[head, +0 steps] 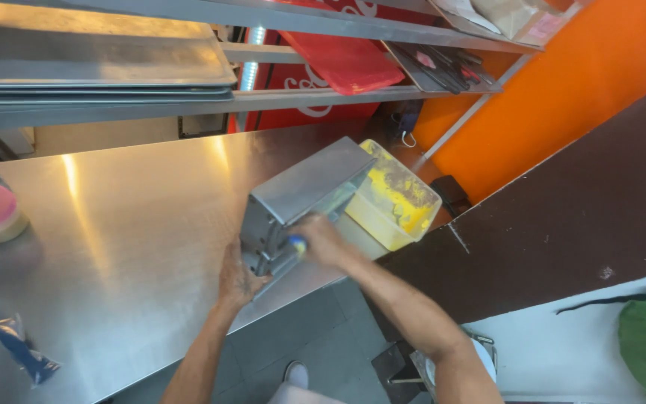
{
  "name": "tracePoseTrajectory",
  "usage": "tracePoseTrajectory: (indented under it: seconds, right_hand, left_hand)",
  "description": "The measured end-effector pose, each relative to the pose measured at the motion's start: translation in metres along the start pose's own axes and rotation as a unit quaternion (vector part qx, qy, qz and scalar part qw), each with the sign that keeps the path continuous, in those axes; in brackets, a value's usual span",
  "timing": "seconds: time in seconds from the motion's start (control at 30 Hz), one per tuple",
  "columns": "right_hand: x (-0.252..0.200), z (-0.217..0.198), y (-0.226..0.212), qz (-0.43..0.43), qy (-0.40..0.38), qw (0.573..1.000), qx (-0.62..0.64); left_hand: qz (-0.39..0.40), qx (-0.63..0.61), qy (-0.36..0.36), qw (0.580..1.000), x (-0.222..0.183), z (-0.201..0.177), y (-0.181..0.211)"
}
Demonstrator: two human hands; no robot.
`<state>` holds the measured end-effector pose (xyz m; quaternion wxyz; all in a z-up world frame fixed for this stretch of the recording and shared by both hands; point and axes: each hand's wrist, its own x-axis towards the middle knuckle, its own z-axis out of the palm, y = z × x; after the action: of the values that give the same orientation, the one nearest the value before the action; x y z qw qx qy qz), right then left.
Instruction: Applying grease to the interior of metal bread tins using a brush to prepare them for baking.
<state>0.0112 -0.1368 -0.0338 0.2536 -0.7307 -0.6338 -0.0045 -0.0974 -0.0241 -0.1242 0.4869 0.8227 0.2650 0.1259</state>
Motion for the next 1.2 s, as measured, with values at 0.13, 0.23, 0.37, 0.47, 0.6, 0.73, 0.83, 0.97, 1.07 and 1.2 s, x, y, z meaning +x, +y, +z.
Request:
tracePoseTrajectory:
  seconds: [0.13,0.23,0.37,0.47,0.6,0.73,0.83,0.97,1.07,1.2]
  right_hand:
    - [-0.034,-0.056,0.000,0.066,0.078,0.959,0.265]
    - [-0.043,-0.087,0.074,0.094,0.096,0.982,0.133]
    - [-0.029,-0.020,0.127,0.092,-0.032,0.960,-0.261]
    - [-0.036,-0.024,0.040,-0.014,-0.019,0.997,-0.073]
    - [-0.069,-0.053,0.021,0.030,0.155,0.910,0.383]
    - [-0.076,-0.067,0.056,0.253,0.265,0.799,0.477]
    - [-0.049,-0.036,0.048,0.340,0.331,0.696,0.539]
    - [-0.020,0.011,0.067,0.368,0.247,0.710,0.548]
    - [-0.060,-0.031,0.133,0.415,0.295,0.796,0.329]
    - [-0.166,-0.116,0.143,0.394,0.478,0.714,0.327]
  left_hand:
    - [0.004,-0.046,0.004,0.999,-0.005,0.008,-0.004]
    - [0.005,-0.059,0.030,0.998,-0.003,0.020,-0.001]
    - [0.042,-0.086,0.058,0.994,0.001,0.039,-0.007]
    - [0.043,-0.145,0.072,0.986,-0.009,0.044,0.013]
    - [0.061,-0.084,0.085,0.991,-0.007,0.039,0.020]
    - [-0.005,-0.042,0.107,0.993,-0.013,0.047,0.017]
    - [0.003,-0.042,0.095,0.995,-0.015,0.049,0.019]
    - [0.003,-0.038,0.085,0.996,-0.018,0.045,0.036]
    - [0.020,-0.042,0.075,0.996,-0.021,0.030,0.038]
    - [0.064,0.005,0.096,0.993,-0.035,0.000,0.029]
